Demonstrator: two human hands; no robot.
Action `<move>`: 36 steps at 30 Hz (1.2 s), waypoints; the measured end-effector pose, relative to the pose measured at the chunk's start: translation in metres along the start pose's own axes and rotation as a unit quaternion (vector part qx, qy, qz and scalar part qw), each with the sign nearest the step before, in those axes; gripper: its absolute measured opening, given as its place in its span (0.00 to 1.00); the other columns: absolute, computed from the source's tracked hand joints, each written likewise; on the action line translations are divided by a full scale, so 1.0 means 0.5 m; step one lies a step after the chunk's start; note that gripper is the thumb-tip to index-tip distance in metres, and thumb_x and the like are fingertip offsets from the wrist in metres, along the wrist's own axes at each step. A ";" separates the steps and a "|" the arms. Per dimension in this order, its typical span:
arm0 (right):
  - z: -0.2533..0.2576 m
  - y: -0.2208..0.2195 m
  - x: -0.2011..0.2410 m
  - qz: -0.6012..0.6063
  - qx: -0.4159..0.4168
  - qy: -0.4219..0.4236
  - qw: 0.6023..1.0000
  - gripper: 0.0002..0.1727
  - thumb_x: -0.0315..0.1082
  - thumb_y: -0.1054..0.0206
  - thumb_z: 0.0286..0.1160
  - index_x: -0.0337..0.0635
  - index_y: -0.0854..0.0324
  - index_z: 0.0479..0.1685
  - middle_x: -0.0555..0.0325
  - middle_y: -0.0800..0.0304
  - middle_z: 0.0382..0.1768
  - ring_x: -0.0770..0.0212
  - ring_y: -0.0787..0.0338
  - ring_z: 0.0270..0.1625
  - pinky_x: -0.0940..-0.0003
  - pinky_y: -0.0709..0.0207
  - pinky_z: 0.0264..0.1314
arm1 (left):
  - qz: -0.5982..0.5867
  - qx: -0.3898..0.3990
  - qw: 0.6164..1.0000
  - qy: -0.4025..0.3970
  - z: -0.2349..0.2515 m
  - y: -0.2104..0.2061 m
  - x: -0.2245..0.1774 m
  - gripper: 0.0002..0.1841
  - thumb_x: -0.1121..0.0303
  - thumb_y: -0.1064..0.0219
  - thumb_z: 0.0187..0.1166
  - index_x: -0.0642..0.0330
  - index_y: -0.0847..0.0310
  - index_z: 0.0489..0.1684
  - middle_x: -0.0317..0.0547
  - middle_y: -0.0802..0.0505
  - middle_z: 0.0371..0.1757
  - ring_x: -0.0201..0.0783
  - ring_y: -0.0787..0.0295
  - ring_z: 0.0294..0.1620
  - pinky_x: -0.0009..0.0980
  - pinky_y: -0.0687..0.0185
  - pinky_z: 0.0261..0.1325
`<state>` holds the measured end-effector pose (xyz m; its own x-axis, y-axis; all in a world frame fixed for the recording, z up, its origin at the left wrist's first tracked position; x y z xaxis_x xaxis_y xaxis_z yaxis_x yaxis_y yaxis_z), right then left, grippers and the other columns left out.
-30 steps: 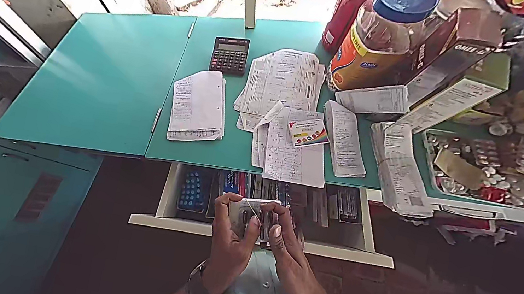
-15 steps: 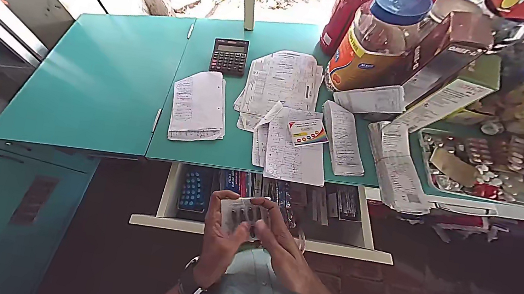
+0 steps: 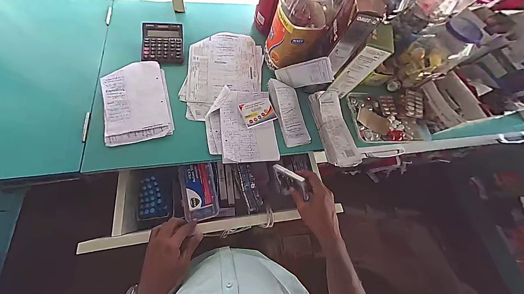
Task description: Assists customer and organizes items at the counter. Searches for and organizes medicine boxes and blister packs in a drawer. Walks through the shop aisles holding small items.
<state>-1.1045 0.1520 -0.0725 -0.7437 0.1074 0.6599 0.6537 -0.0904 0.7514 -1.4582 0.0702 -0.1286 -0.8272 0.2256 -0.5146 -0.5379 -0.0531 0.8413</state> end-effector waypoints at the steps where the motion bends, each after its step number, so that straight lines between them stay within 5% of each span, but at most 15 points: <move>1: 0.008 -0.009 -0.004 -0.036 0.027 -0.001 0.999 0.23 0.33 0.31 0.76 0.45 0.19 0.71 0.48 0.09 0.61 0.50 0.09 0.61 0.47 0.18 0.65 | -0.009 -0.009 1.000 -0.002 -0.004 -0.001 0.001 0.26 0.41 0.43 0.83 0.48 0.04 0.52 0.47 0.07 0.49 0.48 0.10 0.52 0.54 0.20 0.62; 5: 0.061 -0.072 0.023 -0.176 0.158 0.020 0.971 0.29 0.24 0.40 0.76 0.50 0.23 0.79 0.48 0.16 0.72 0.45 0.19 0.77 0.44 0.30 0.81 | -0.015 -0.035 0.999 -0.009 -0.016 -0.003 0.001 0.25 0.40 0.41 0.81 0.48 0.04 0.48 0.45 0.07 0.44 0.45 0.11 0.47 0.51 0.20 0.59; 7: 0.077 -0.114 0.032 -0.229 0.226 0.040 0.946 0.30 0.21 0.34 0.68 0.46 0.21 0.75 0.42 0.16 0.69 0.38 0.20 0.75 0.38 0.30 0.76 | -0.010 -0.039 0.999 -0.007 -0.037 -0.005 -0.005 0.25 0.40 0.41 0.80 0.48 0.04 0.47 0.45 0.07 0.44 0.45 0.11 0.47 0.51 0.20 0.59; 10: 0.087 -0.167 0.047 -0.264 0.327 0.053 0.906 0.21 0.25 0.33 0.72 0.36 0.18 0.66 0.33 0.15 0.64 0.31 0.19 0.72 0.31 0.29 0.72 | 0.013 -0.065 0.998 -0.009 -0.064 -0.005 -0.017 0.25 0.40 0.40 0.79 0.47 0.03 0.46 0.45 0.07 0.43 0.43 0.11 0.47 0.49 0.21 0.59; 13: 0.087 -0.210 0.037 -0.270 0.377 0.062 0.884 0.19 0.28 0.37 0.80 0.31 0.21 0.67 0.30 0.18 0.68 0.29 0.20 0.72 0.30 0.28 0.69 | 0.031 -0.099 0.995 -0.014 -0.096 -0.008 -0.029 0.25 0.40 0.40 0.78 0.48 0.03 0.44 0.46 0.06 0.44 0.44 0.10 0.47 0.47 0.20 0.58; 17: 0.077 -0.246 0.011 -0.266 0.371 0.068 0.887 0.20 0.27 0.39 0.82 0.31 0.22 0.70 0.28 0.21 0.70 0.28 0.20 0.72 0.30 0.25 0.68 | 0.038 -0.122 0.992 -0.004 -0.146 -0.015 -0.038 0.23 0.40 0.38 0.78 0.45 0.04 0.46 0.45 0.06 0.47 0.41 0.12 0.52 0.44 0.23 0.65; 24: 0.041 -0.251 -0.002 -0.233 0.341 0.087 0.907 0.14 0.24 0.41 0.81 0.35 0.17 0.60 0.33 0.14 0.62 0.31 0.13 0.63 0.34 0.20 0.61 | 0.092 -0.190 0.978 0.008 -0.205 -0.033 -0.063 0.28 0.33 0.45 0.79 0.43 0.09 0.49 0.43 0.09 0.46 0.40 0.16 0.53 0.42 0.32 0.70; 28: 0.034 -0.146 0.075 -0.257 0.304 0.000 0.917 0.15 0.36 0.38 0.81 0.36 0.16 0.56 0.35 0.12 0.57 0.33 0.12 0.60 0.34 0.20 0.55 | 0.185 -0.171 0.966 0.049 -0.201 -0.042 -0.072 0.42 0.24 0.56 0.74 0.45 0.24 0.76 0.49 0.15 0.64 0.47 0.22 0.65 0.51 0.40 0.72; 30: 0.080 -0.080 0.147 -0.203 0.242 0.044 0.948 0.20 0.48 0.37 0.83 0.40 0.13 0.54 0.39 0.08 0.50 0.36 0.10 0.57 0.34 0.21 0.55 | 0.198 -0.172 0.964 0.048 -0.198 -0.041 -0.075 0.44 0.23 0.57 0.73 0.43 0.31 0.82 0.51 0.21 0.78 0.50 0.28 0.77 0.53 0.42 0.76; 31: 0.121 -0.059 0.184 -0.177 0.188 0.110 0.960 0.16 0.45 0.34 0.80 0.45 0.12 0.55 0.42 0.07 0.46 0.38 0.08 0.53 0.35 0.19 0.51 | 0.203 -0.175 0.962 0.044 -0.193 -0.040 -0.077 0.44 0.24 0.57 0.73 0.41 0.32 0.84 0.51 0.24 0.82 0.50 0.31 0.82 0.54 0.43 0.78; 32: 0.171 -0.050 0.214 -0.159 0.141 0.183 0.960 0.17 0.37 0.30 0.74 0.49 0.12 0.62 0.45 0.07 0.49 0.38 0.09 0.55 0.34 0.18 0.49 | 0.207 -0.178 0.961 0.040 -0.186 -0.042 -0.078 0.44 0.24 0.57 0.72 0.38 0.34 0.85 0.50 0.27 0.85 0.50 0.35 0.84 0.54 0.45 0.79; 33: 0.228 -0.059 0.232 -0.157 0.125 0.239 0.950 0.29 0.29 0.26 0.64 0.51 0.17 0.72 0.45 0.10 0.61 0.36 0.14 0.66 0.30 0.21 0.56 | 0.209 -0.182 0.960 0.036 -0.179 -0.043 -0.078 0.43 0.24 0.56 0.72 0.37 0.33 0.86 0.50 0.28 0.86 0.51 0.36 0.85 0.54 0.45 0.79; 35: 0.337 -0.109 0.228 -0.206 0.172 0.273 0.924 0.53 0.22 0.21 0.50 0.55 0.34 0.89 0.46 0.28 0.84 0.28 0.38 0.86 0.17 0.37 0.68 | 0.211 -0.180 0.960 0.035 -0.157 -0.042 -0.073 0.43 0.25 0.54 0.72 0.37 0.33 0.86 0.50 0.29 0.88 0.53 0.37 0.87 0.56 0.45 0.81; 36: 0.372 -0.129 0.224 -0.219 0.186 0.273 0.918 0.56 0.21 0.19 0.47 0.54 0.35 0.90 0.45 0.29 0.84 0.24 0.40 0.87 0.11 0.43 0.68 | 0.212 -0.178 0.960 0.035 -0.145 -0.039 -0.068 0.44 0.25 0.53 0.72 0.39 0.32 0.86 0.50 0.29 0.88 0.53 0.37 0.87 0.57 0.44 0.81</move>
<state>-1.2039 0.3542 -0.0474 -0.8402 -0.4681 0.2738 0.2017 0.1989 0.9590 -1.4312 -0.0067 -0.1394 -0.9862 0.0445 -0.1596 -0.1621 -0.4583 0.8739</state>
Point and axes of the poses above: each hand's wrist, its own z-axis towards the middle knuckle, its own y-axis out of the back of the hand, x = y × z, the point moved 7 cm from there along z, towards the middle knuckle
